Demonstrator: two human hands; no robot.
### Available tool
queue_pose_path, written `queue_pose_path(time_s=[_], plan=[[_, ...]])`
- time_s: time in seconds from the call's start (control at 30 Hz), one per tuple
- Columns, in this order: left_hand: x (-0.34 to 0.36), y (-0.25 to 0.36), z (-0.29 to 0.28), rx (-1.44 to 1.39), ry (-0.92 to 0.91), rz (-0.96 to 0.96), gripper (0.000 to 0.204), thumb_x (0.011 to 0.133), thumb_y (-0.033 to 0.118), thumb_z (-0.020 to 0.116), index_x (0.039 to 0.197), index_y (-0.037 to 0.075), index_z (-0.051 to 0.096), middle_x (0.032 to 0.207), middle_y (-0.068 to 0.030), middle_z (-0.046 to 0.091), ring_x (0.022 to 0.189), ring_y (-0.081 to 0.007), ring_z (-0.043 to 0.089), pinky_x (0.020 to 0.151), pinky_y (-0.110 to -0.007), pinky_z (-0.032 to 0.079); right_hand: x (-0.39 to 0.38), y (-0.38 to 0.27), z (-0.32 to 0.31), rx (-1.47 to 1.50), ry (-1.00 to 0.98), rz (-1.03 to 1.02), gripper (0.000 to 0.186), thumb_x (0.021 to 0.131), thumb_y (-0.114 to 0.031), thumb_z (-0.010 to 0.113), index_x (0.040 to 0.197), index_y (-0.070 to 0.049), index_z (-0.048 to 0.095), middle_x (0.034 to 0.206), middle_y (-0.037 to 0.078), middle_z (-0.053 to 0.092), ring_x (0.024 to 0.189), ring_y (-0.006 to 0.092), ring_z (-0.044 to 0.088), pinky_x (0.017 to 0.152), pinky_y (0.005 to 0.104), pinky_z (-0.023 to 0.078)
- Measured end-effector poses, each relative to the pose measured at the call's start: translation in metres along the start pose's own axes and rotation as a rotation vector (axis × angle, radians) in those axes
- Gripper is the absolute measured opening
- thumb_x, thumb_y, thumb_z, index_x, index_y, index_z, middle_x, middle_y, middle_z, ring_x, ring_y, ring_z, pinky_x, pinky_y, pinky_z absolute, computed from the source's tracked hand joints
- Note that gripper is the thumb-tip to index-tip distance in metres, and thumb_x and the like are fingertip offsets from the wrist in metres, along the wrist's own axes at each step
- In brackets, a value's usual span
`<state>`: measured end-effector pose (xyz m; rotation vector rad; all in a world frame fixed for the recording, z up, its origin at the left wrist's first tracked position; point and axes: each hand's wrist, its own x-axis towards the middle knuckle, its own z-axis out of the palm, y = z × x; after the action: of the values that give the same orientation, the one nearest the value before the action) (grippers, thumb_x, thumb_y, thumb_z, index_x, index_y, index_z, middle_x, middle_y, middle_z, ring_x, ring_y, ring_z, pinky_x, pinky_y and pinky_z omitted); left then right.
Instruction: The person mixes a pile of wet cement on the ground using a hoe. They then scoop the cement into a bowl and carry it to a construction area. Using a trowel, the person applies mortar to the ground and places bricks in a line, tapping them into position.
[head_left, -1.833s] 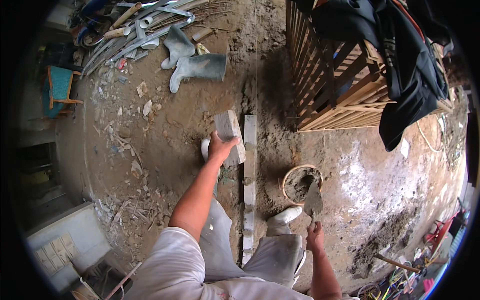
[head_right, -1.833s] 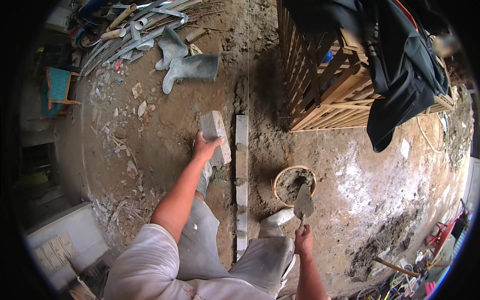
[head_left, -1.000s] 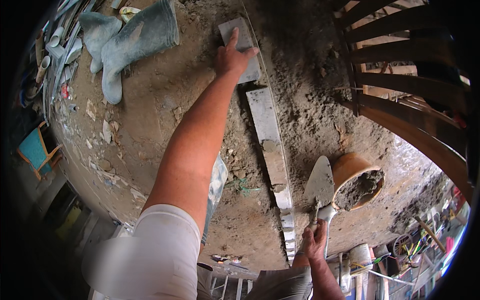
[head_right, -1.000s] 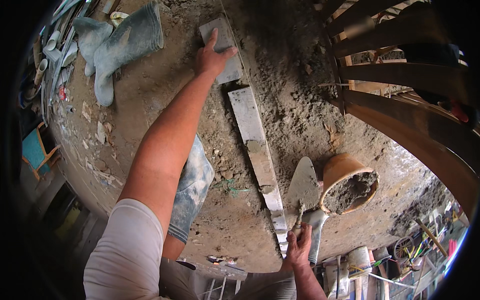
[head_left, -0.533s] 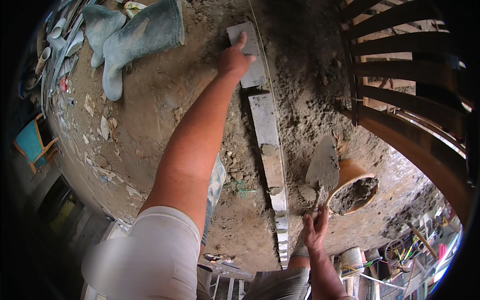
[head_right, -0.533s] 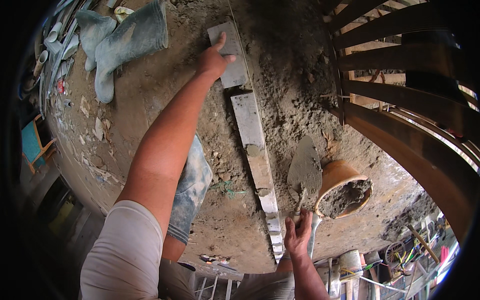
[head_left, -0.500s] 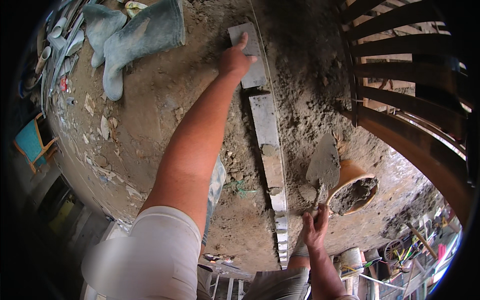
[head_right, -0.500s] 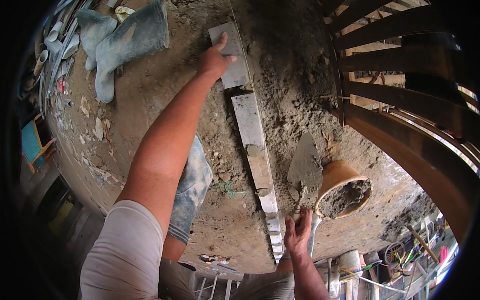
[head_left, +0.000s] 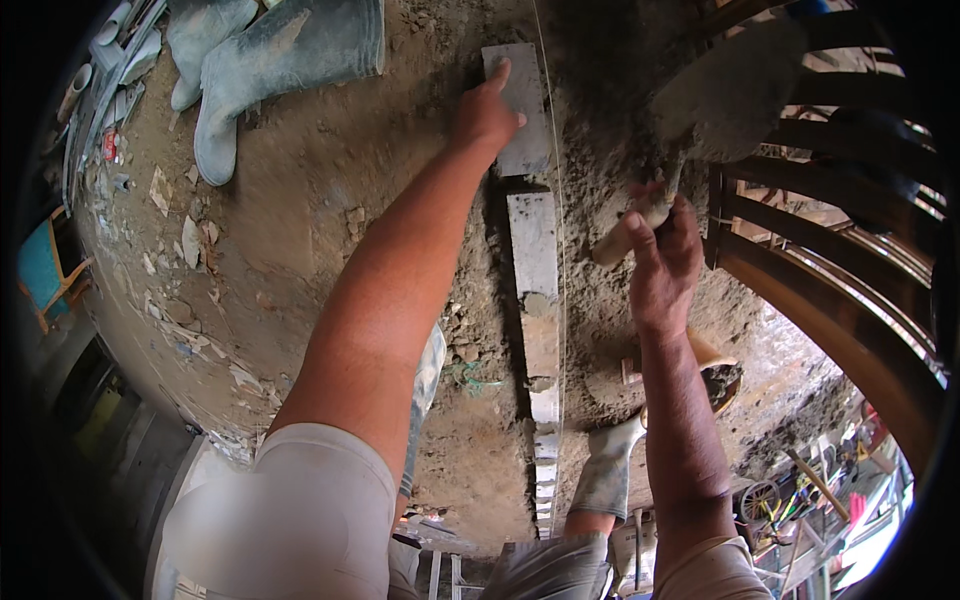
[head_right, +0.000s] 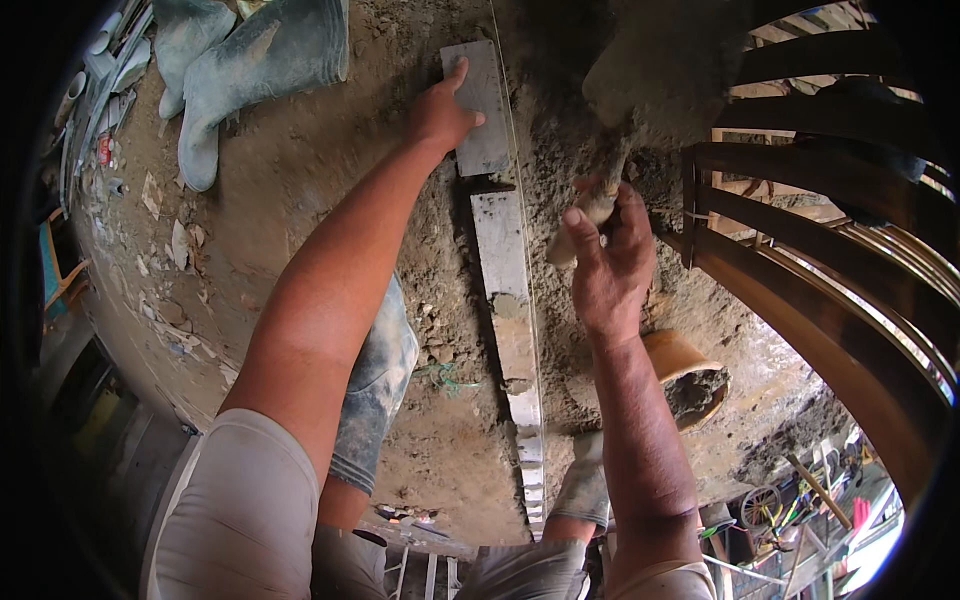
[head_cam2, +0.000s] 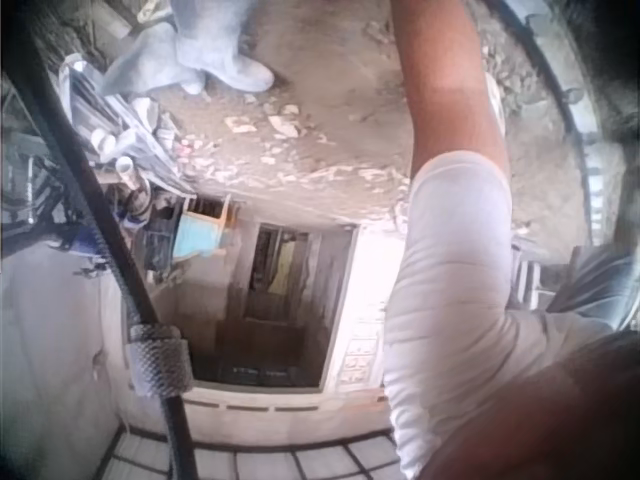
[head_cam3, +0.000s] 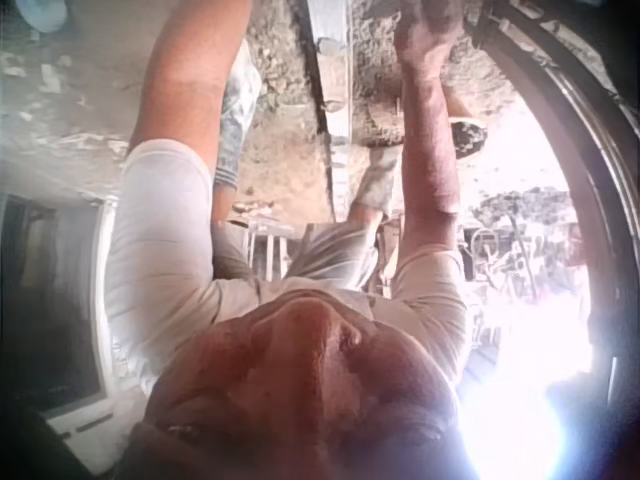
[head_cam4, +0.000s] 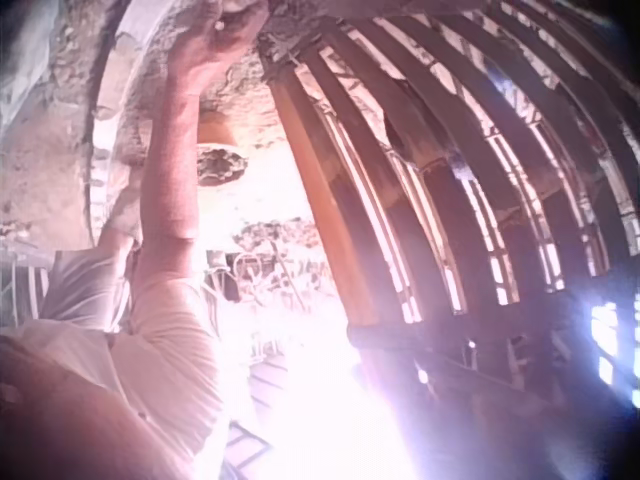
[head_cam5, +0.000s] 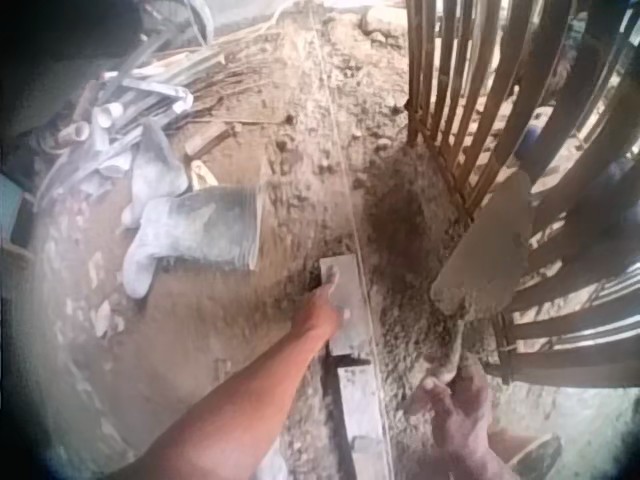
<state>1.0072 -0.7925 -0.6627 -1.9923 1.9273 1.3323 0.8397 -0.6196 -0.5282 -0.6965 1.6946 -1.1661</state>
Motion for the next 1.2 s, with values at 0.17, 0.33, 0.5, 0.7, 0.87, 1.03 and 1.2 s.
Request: queue_pose_path(time_s=[0.17,0.33,0.5,0.7,0.87,1.03,1.2], plan=[[0.001,-0.001,0.006,0.058,0.075,0.033,0.088,0.079,0.019,0.081,0.152,0.025,0.033,0.126,-0.0203,0.062,0.117,-0.0347,0.061,0.099,-0.042,0.051,0.068,0.004,0.027,-0.051,-0.027,-0.165,0.029,0.088,-0.011,0.068,0.113,0.0,0.056,0.109,0.01,0.068,0.098,0.0168,0.065,0.089,0.0317,0.051],[0.0,-0.001,0.001,0.051,0.037,0.029,0.09,0.077,0.021,0.082,0.153,0.021,0.033,0.128,-0.0217,0.061,0.117,-0.0353,0.061,0.099,-0.042,0.05,0.112,0.002,0.061,-0.215,0.011,-0.181,0.027,0.084,-0.013,0.072,0.107,-0.005,0.06,0.098,0.01,0.071,0.091,0.0169,0.069,0.083,0.032,0.053],[-0.002,-0.003,0.001,0.027,0.034,0.063,0.09,0.077,0.02,0.081,0.153,0.017,0.033,0.125,-0.0214,0.063,0.115,-0.0356,0.062,0.097,-0.042,0.05,0.133,0.006,0.089,-0.304,0.005,-0.336,0.028,0.084,-0.016,0.073,0.106,-0.005,0.06,0.1,0.012,0.072,0.093,0.023,0.07,0.08,0.0339,0.053],[0.0,0.001,0.007,0.03,0.099,0.084,0.082,0.078,0.013,0.081,0.149,0.02,0.04,0.118,-0.018,0.066,0.111,-0.036,0.064,0.093,-0.044,0.053,0.143,0.026,0.101,-0.496,0.043,-0.284,0.032,0.082,-0.016,0.076,0.108,-0.006,0.062,0.102,0.008,0.072,0.096,0.0166,0.069,0.085,0.0311,0.052],[0.003,-0.01,0.01,0.008,0.128,0.097,0.086,0.074,0.013,0.084,0.149,0.018,0.04,0.12,-0.0184,0.066,0.113,-0.0358,0.063,0.093,-0.043,0.053,0.144,0.019,0.106,-0.335,0.049,-0.307,0.031,0.081,-0.019,0.076,0.108,-0.009,0.063,0.098,0.009,0.072,0.094,0.0217,0.07,0.084,0.0343,0.052],[0.008,-0.012,0.013,-0.01,0.117,0.11,0.089,0.073,0.015,0.085,0.149,0.019,0.04,0.121,-0.0197,0.065,0.113,-0.036,0.063,0.094,-0.041,0.053,0.145,0.023,0.106,-0.482,-0.001,-0.2,0.026,0.087,-0.008,0.066,0.112,-0.001,0.058,0.099,0.016,0.069,0.092,0.0277,0.068,0.077,0.0316,0.05],[0.009,-0.013,0.015,-0.008,0.113,0.11,0.091,0.072,0.019,0.086,0.15,0.023,0.039,0.126,-0.0212,0.062,0.115,-0.0357,0.062,0.095,-0.041,0.051,0.139,0.022,0.109,-0.454,0.07,-0.252,0.024,0.086,-0.006,0.065,0.108,0.002,0.057,0.096,0.017,0.068,0.092,0.0228,0.066,0.076,0.0326,0.05]])
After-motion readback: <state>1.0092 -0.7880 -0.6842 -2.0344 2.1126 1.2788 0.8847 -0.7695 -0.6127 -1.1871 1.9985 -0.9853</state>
